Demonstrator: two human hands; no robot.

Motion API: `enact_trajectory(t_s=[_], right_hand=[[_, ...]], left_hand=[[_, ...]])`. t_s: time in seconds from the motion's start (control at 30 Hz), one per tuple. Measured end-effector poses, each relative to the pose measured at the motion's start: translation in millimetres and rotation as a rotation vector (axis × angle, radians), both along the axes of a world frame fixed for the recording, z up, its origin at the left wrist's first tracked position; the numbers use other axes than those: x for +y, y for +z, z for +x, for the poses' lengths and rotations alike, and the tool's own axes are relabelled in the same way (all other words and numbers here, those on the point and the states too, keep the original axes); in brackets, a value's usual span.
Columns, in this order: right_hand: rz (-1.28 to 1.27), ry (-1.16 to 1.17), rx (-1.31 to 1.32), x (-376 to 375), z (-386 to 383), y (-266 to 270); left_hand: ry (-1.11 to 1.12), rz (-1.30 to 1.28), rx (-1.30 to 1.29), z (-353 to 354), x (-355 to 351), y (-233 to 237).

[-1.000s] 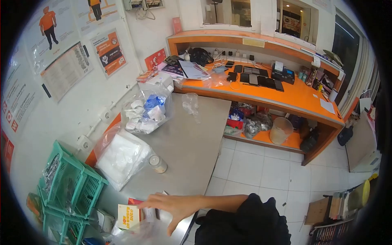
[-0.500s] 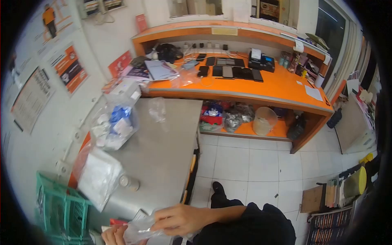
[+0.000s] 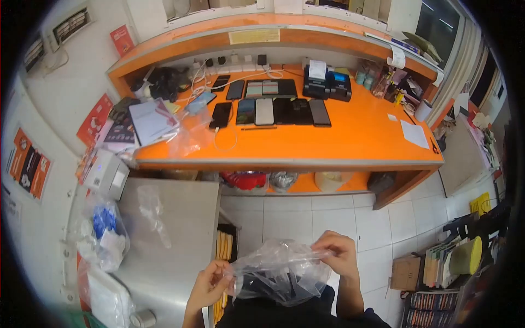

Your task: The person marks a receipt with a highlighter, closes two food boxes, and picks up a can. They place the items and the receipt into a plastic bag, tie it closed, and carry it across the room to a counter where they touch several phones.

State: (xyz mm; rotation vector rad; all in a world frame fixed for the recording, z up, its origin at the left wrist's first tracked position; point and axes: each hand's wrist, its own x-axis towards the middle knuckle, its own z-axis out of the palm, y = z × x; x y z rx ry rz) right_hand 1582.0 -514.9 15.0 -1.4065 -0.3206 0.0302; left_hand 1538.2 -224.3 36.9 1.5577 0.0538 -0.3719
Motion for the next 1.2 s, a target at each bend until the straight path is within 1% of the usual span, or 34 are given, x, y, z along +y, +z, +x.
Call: enact_trajectory(t_s=[0.03, 0.1, 0.17, 0.2, 0.27, 0.3, 0.4, 0.47, 0.53, 0.57, 0.67, 0.77, 0.87, 0.9, 1.0, 1.03, 1.13, 1.2], right_hand=[[0.014, 0.06, 0.187, -4, 20, -7], [-0.213, 0.214, 0.167, -13, 71, -15], [-0.441, 0.397, 0.173, -20, 125, -16], [-0.455, 0.401, 0.072, -17, 155, -10], [-0.469, 0.415, -0.138, 3, 216, 1], [-0.517, 0.407, -0.15, 14, 251, -8], [-0.647, 0.259, -0.35, 74, 356, -44], [-0.74, 0.28, -0.238, 111, 409, -62], [-0.882, 0.228, -0.346, 142, 458, -75], [-0.928, 0.192, -0.401, 157, 481, -83], [-1.141, 0.05, -0.4, 194, 549, -112], [-1.248, 0.028, -0.416, 212, 587, -133], [-1.296, 0.041, -0.459, 217, 598, -147], [-1.273, -0.005, -0.522, 217, 597, -151], [-1.282, 0.061, -0.54, 212, 593, -141], [-1.202, 0.05, -0.564, 212, 589, -139], [-1.193, 0.274, -0.327, 206, 576, -116], [-1.066, 0.304, -0.385, 200, 564, -114]], left_hand=[[0.019, -0.008, 0.022, 18, -1, -2], [0.063, -0.033, 0.074, 48, -2, -14], [0.092, -0.14, 0.099, 77, 4, -27], [0.114, -0.197, 0.106, 92, 6, -34], [0.076, -0.153, 0.136, 124, 10, -50], [0.057, -0.124, 0.147, 142, 15, -56], [0.025, -0.114, 0.271, 206, 16, -73], [-0.015, -0.157, 0.329, 244, 14, -66], [-0.051, -0.179, 0.369, 275, 22, -56], [0.02, -0.261, 0.353, 284, 24, -63], [0.081, -0.146, 0.325, 304, 42, -73], [0.271, -0.132, 0.412, 321, 57, -70], [0.378, -0.169, 0.415, 331, 68, -69], [0.401, -0.143, 0.422, 336, 67, -68], [0.425, -0.153, 0.424, 342, 68, -74], [0.43, -0.148, 0.419, 343, 67, -74], [0.45, -0.132, 0.407, 349, 66, -75], [0.472, -0.126, 0.399, 351, 66, -75]])
